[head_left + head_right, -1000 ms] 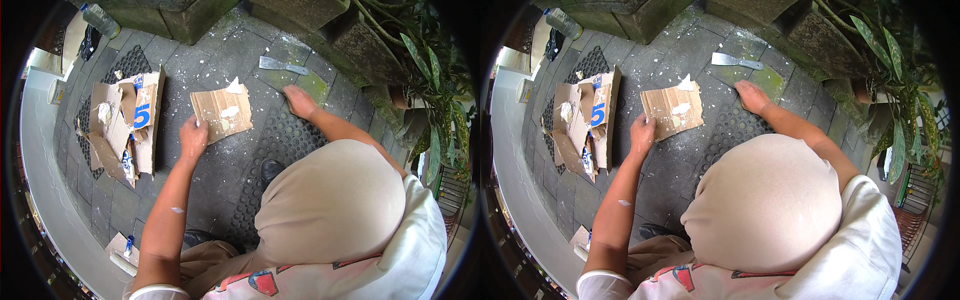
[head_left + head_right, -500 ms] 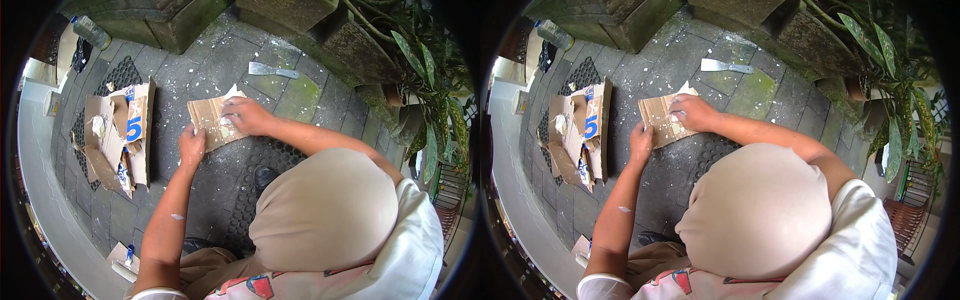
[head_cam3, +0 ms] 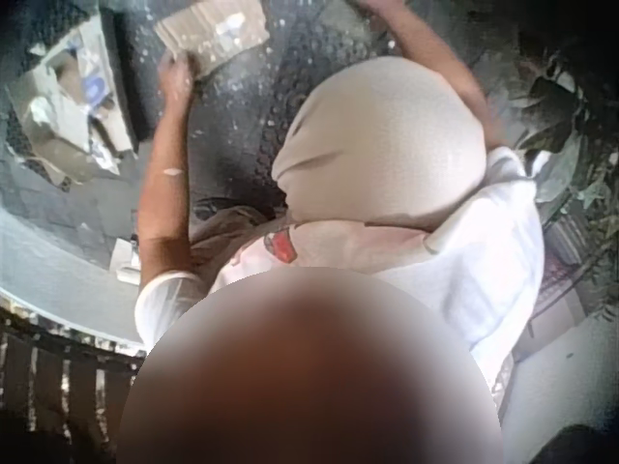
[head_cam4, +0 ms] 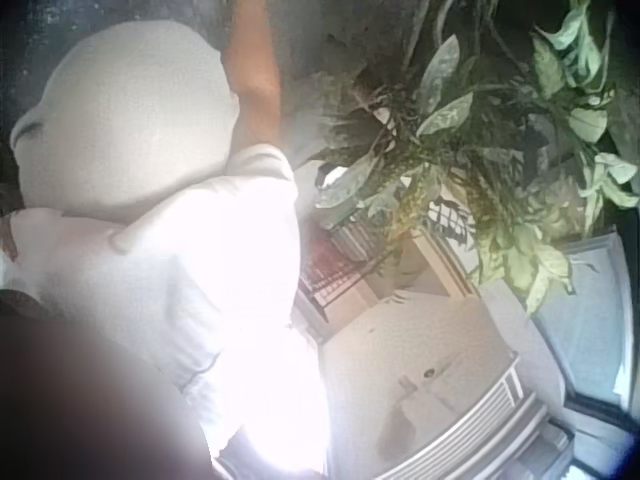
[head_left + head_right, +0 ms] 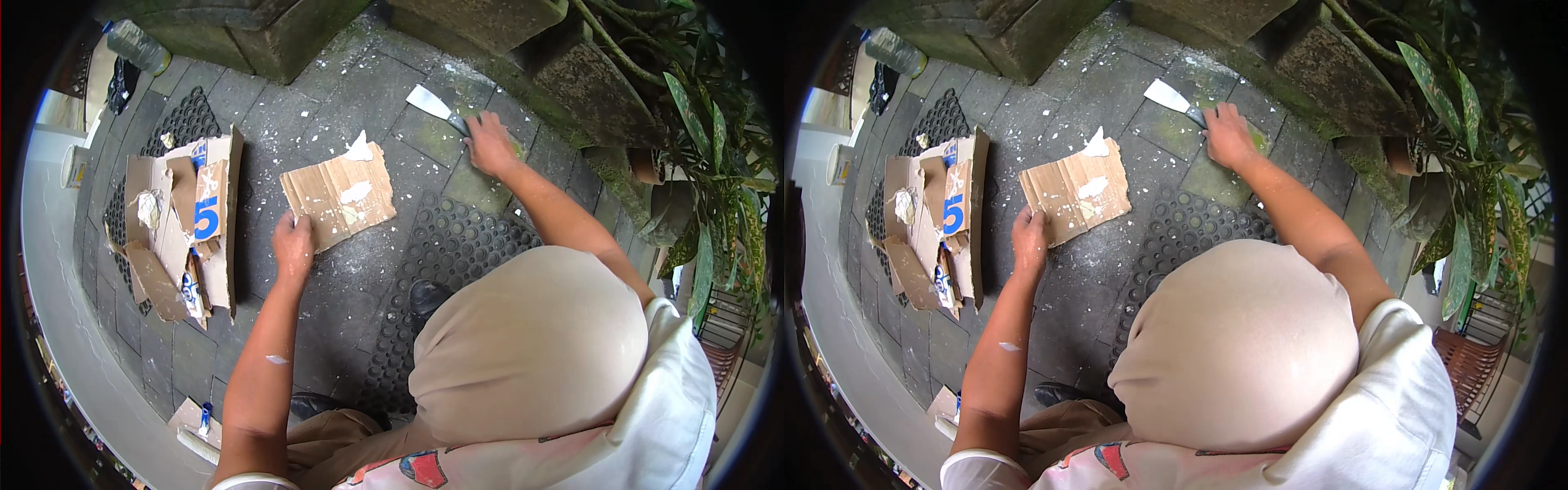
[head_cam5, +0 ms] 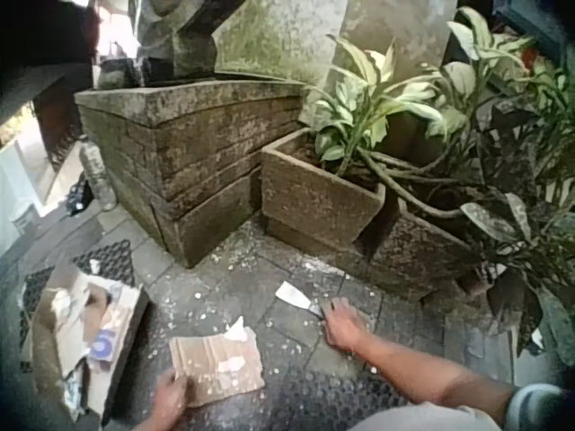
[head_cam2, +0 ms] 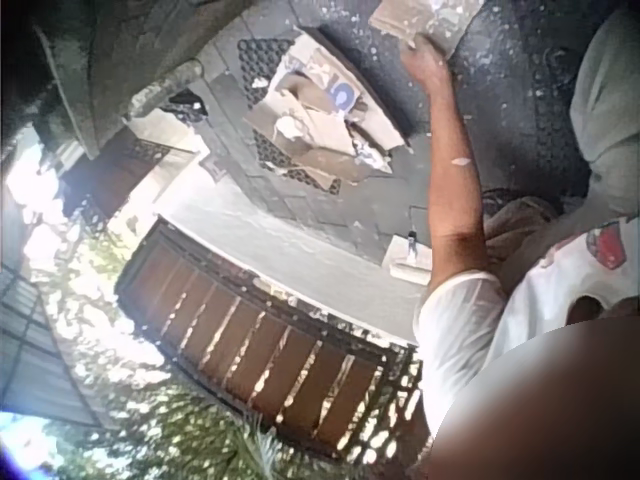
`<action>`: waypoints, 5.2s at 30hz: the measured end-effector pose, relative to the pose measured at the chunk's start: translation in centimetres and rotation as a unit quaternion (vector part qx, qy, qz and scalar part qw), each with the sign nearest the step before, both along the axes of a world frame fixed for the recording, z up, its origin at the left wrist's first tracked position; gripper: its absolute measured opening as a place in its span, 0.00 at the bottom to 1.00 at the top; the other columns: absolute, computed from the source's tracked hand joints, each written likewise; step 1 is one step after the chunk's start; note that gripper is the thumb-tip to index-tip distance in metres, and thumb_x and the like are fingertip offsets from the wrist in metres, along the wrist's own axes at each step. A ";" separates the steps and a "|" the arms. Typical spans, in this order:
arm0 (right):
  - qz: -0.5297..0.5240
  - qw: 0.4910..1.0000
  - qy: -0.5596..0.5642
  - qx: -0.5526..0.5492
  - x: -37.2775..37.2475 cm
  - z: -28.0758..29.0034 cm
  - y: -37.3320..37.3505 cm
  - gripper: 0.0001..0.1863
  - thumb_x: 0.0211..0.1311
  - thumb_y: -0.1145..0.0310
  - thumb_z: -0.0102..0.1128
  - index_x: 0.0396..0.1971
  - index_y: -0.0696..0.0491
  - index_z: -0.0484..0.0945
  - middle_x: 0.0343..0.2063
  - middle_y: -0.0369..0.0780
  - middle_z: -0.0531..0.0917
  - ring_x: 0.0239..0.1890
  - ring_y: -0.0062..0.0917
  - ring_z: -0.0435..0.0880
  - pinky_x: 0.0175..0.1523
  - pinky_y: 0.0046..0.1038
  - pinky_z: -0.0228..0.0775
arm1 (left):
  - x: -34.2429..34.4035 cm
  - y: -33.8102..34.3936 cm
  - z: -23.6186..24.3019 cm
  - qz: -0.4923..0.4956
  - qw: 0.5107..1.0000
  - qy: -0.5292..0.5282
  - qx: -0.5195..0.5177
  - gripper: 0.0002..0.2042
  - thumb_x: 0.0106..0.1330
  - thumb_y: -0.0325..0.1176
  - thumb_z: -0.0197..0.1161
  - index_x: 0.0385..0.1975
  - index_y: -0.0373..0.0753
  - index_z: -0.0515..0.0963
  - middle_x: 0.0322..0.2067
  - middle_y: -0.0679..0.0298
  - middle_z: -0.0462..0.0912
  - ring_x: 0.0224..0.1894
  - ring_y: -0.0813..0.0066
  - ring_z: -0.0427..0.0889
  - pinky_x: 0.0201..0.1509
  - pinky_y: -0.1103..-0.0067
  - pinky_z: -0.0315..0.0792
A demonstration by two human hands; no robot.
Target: The person is scraping and smoothing a surface, likely a wall or tile, using a putty knife and cardboard scraps.
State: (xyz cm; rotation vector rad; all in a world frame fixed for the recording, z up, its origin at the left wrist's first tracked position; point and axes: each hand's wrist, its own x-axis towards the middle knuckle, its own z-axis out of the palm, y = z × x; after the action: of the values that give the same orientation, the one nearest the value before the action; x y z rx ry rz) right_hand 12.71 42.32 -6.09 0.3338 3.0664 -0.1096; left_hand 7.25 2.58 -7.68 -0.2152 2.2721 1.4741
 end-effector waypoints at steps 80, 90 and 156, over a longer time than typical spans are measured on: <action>-0.273 0.946 -0.122 -0.123 -8.4 5.3 2.2 0.21 0.60 0.62 0.53 0.49 0.59 0.79 0.50 0.52 0.81 0.53 0.46 0.80 0.59 0.40 0.72 | 1.4 -0.9 -5.7 -0.042 0.995 0.035 0.083 0.11 0.57 0.28 0.57 0.35 0.27 0.79 0.29 0.64 0.83 0.31 0.79 0.77 0.37 0.78 0.72; -0.223 0.945 -0.198 -0.132 -4.9 5.7 -2.0 0.22 0.62 0.63 0.53 0.50 0.64 0.76 0.46 0.57 0.81 0.54 0.48 0.79 0.61 0.40 0.70 | 1.1 -1.7 -6.1 -0.043 0.996 0.024 0.078 0.11 0.56 0.29 0.57 0.34 0.28 0.79 0.29 0.64 0.83 0.31 0.79 0.76 0.37 0.77 0.72; -0.018 0.845 -0.098 -0.525 -6.6 -3.3 11.9 0.24 0.57 0.71 0.66 0.56 0.51 0.79 0.45 0.37 0.86 0.39 0.19 0.79 0.47 0.21 0.69 | -6.6 20.1 -1.7 0.159 0.951 -0.013 0.266 0.12 0.65 0.29 0.55 0.46 0.31 0.74 0.39 0.57 0.82 0.36 0.70 0.81 0.38 0.75 0.76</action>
State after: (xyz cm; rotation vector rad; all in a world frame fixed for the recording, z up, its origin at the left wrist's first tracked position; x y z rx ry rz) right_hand 6.10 54.19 -9.36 0.2791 2.3094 -1.5321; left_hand 0.69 22.65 -9.38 -0.4450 1.7866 2.1708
